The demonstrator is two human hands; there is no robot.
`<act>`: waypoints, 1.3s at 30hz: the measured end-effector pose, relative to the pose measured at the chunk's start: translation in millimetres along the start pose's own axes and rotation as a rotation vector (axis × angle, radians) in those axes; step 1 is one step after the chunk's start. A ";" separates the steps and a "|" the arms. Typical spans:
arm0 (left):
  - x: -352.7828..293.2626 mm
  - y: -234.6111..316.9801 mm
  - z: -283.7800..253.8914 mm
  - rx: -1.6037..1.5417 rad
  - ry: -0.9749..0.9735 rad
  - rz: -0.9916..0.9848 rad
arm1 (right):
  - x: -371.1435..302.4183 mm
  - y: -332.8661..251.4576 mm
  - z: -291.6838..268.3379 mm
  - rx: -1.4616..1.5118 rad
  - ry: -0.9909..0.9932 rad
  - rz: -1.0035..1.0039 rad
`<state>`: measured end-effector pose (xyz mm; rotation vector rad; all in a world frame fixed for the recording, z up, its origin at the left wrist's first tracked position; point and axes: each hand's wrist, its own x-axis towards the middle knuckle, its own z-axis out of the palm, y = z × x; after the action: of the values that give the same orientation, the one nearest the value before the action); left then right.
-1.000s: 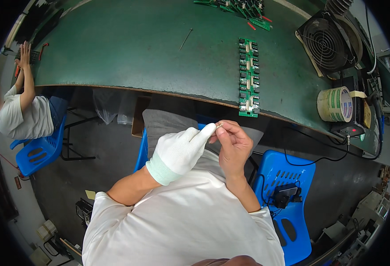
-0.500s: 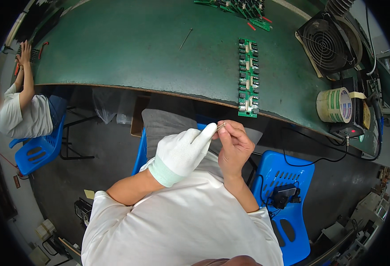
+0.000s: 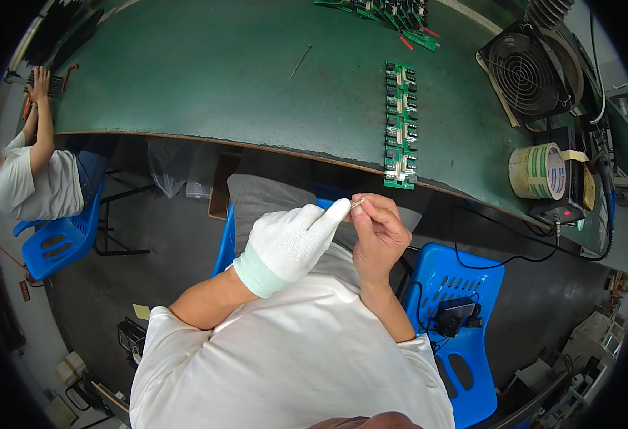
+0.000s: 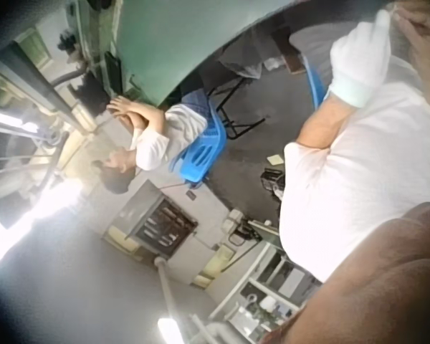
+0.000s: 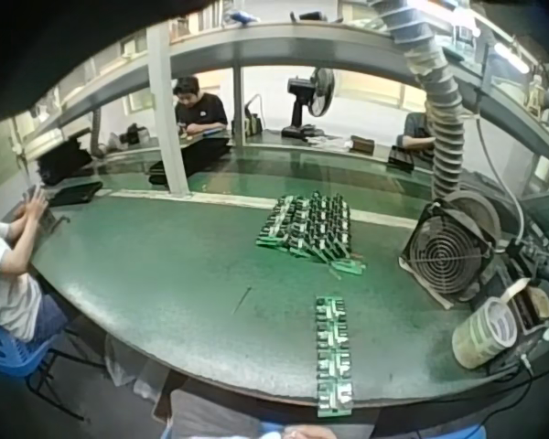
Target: The person is soldering electronic components onto a printed circuit board at a workbench.
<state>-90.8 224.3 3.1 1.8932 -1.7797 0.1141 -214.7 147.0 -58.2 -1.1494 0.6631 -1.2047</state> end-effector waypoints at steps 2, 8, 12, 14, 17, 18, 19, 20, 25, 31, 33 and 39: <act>0.3 -1.7 -1.5 -0.004 -0.016 0.015 | 0.0 -0.8 -0.9 -0.006 -0.011 0.018; 2.1 -4.6 -6.7 -0.016 -0.056 0.036 | 3.3 -2.0 -1.8 0.083 -0.056 0.068; 1.8 -4.1 -7.4 -0.028 -0.068 0.021 | 4.8 -0.9 -2.8 0.152 -0.079 0.109; 1.4 -3.5 -7.6 -0.037 -0.072 0.004 | 5.2 0.3 -3.8 0.190 -0.090 0.139; 2.3 -1.9 -8.2 -0.049 -0.073 -0.016 | 6.5 2.5 -6.8 0.268 -0.111 0.184; 2.7 -1.2 -8.6 -0.055 -0.074 -0.026 | 6.8 3.3 -7.7 0.308 -0.122 0.207; 2.8 -0.8 -9.0 -0.061 -0.075 -0.036 | 6.9 4.0 -8.2 0.347 -0.133 0.230; 2.8 -0.2 -9.3 -0.062 -0.075 -0.034 | 6.7 4.7 -8.2 0.347 -0.132 0.228; 1.8 2.0 -11.0 -0.103 -0.048 -0.105 | 5.2 7.5 -7.0 0.413 -0.091 0.269; -0.2 -0.4 -11.2 -0.020 -0.082 -0.073 | 6.3 6.4 -11.5 0.559 -0.048 0.459; -0.5 -0.6 -10.1 -0.017 -0.093 -0.057 | 6.9 5.8 -11.9 0.562 -0.051 0.488; 0.5 0.1 -9.2 -0.015 -0.101 -0.048 | 6.0 7.3 -10.2 0.552 -0.059 0.447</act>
<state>-88.1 227.8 11.2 1.9610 -1.7936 -0.0134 -219.5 137.7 -67.3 -0.5330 0.4649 -0.8841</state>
